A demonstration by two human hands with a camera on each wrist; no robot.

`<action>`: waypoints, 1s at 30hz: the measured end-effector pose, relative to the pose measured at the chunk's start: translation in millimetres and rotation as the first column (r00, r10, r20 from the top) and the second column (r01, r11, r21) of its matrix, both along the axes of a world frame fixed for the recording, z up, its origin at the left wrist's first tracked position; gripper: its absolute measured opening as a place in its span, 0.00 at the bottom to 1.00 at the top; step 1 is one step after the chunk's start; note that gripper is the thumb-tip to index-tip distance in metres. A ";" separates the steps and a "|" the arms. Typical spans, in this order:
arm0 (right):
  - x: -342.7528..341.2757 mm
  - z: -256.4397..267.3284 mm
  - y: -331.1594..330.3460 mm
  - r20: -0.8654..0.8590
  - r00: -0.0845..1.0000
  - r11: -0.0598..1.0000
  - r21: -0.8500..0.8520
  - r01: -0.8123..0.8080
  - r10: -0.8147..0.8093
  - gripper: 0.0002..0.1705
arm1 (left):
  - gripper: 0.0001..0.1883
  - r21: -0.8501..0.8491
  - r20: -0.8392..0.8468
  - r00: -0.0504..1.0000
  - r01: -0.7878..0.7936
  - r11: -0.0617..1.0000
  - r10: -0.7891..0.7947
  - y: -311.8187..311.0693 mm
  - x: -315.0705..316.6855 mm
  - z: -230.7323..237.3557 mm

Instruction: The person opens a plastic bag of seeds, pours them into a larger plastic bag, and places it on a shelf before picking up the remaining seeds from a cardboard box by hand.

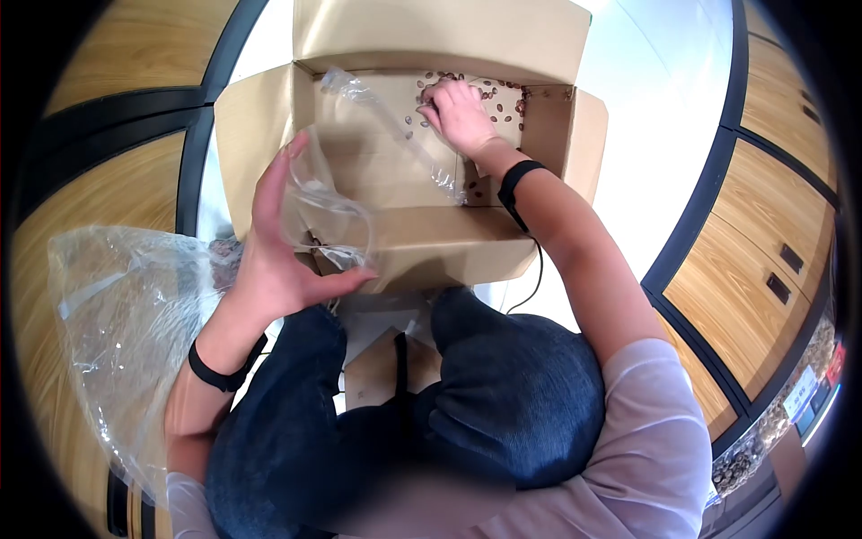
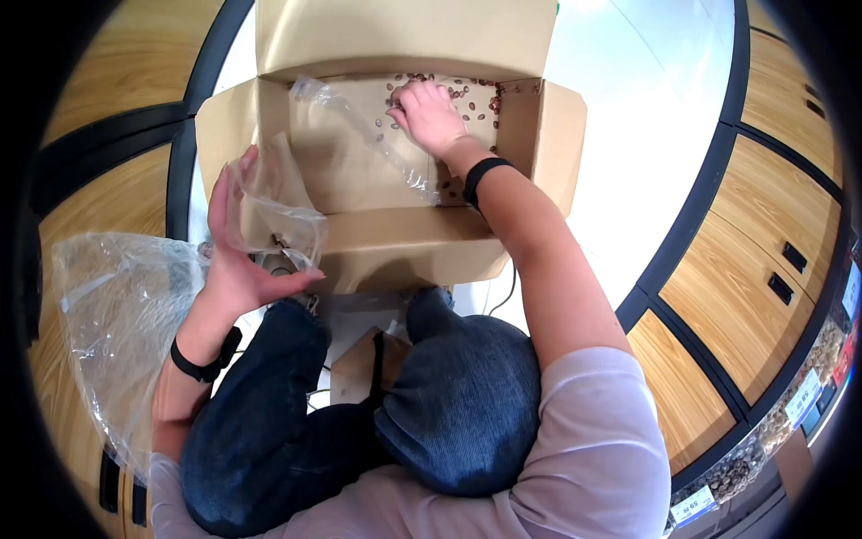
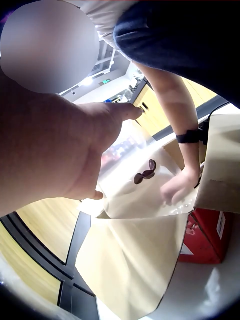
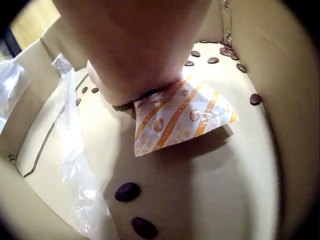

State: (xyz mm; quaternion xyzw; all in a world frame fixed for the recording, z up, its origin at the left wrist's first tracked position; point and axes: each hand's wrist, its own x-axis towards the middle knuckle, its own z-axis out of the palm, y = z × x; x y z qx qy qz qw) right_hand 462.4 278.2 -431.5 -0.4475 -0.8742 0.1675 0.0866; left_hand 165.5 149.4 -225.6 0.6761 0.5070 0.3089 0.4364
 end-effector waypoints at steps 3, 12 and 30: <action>-0.4 4.8 2.5 -0.074 0.977 0.979 -0.024 -0.201 0.199 0.15 | 0.74 0.013 0.005 1.000 -0.020 1.000 0.020 0.5 1.3 -1.0; -3.6 36.8 -18.0 -0.200 0.968 0.989 -0.030 0.148 -0.151 0.21 | 0.74 0.001 -0.001 1.000 -0.017 1.000 0.017 1.3 -1.2 0.1; 9.0 50.9 -36.0 0.049 0.991 0.951 -0.280 0.132 -0.123 0.43 | 0.75 0.046 -0.022 1.000 0.020 0.999 -0.019 -0.3 0.2 1.4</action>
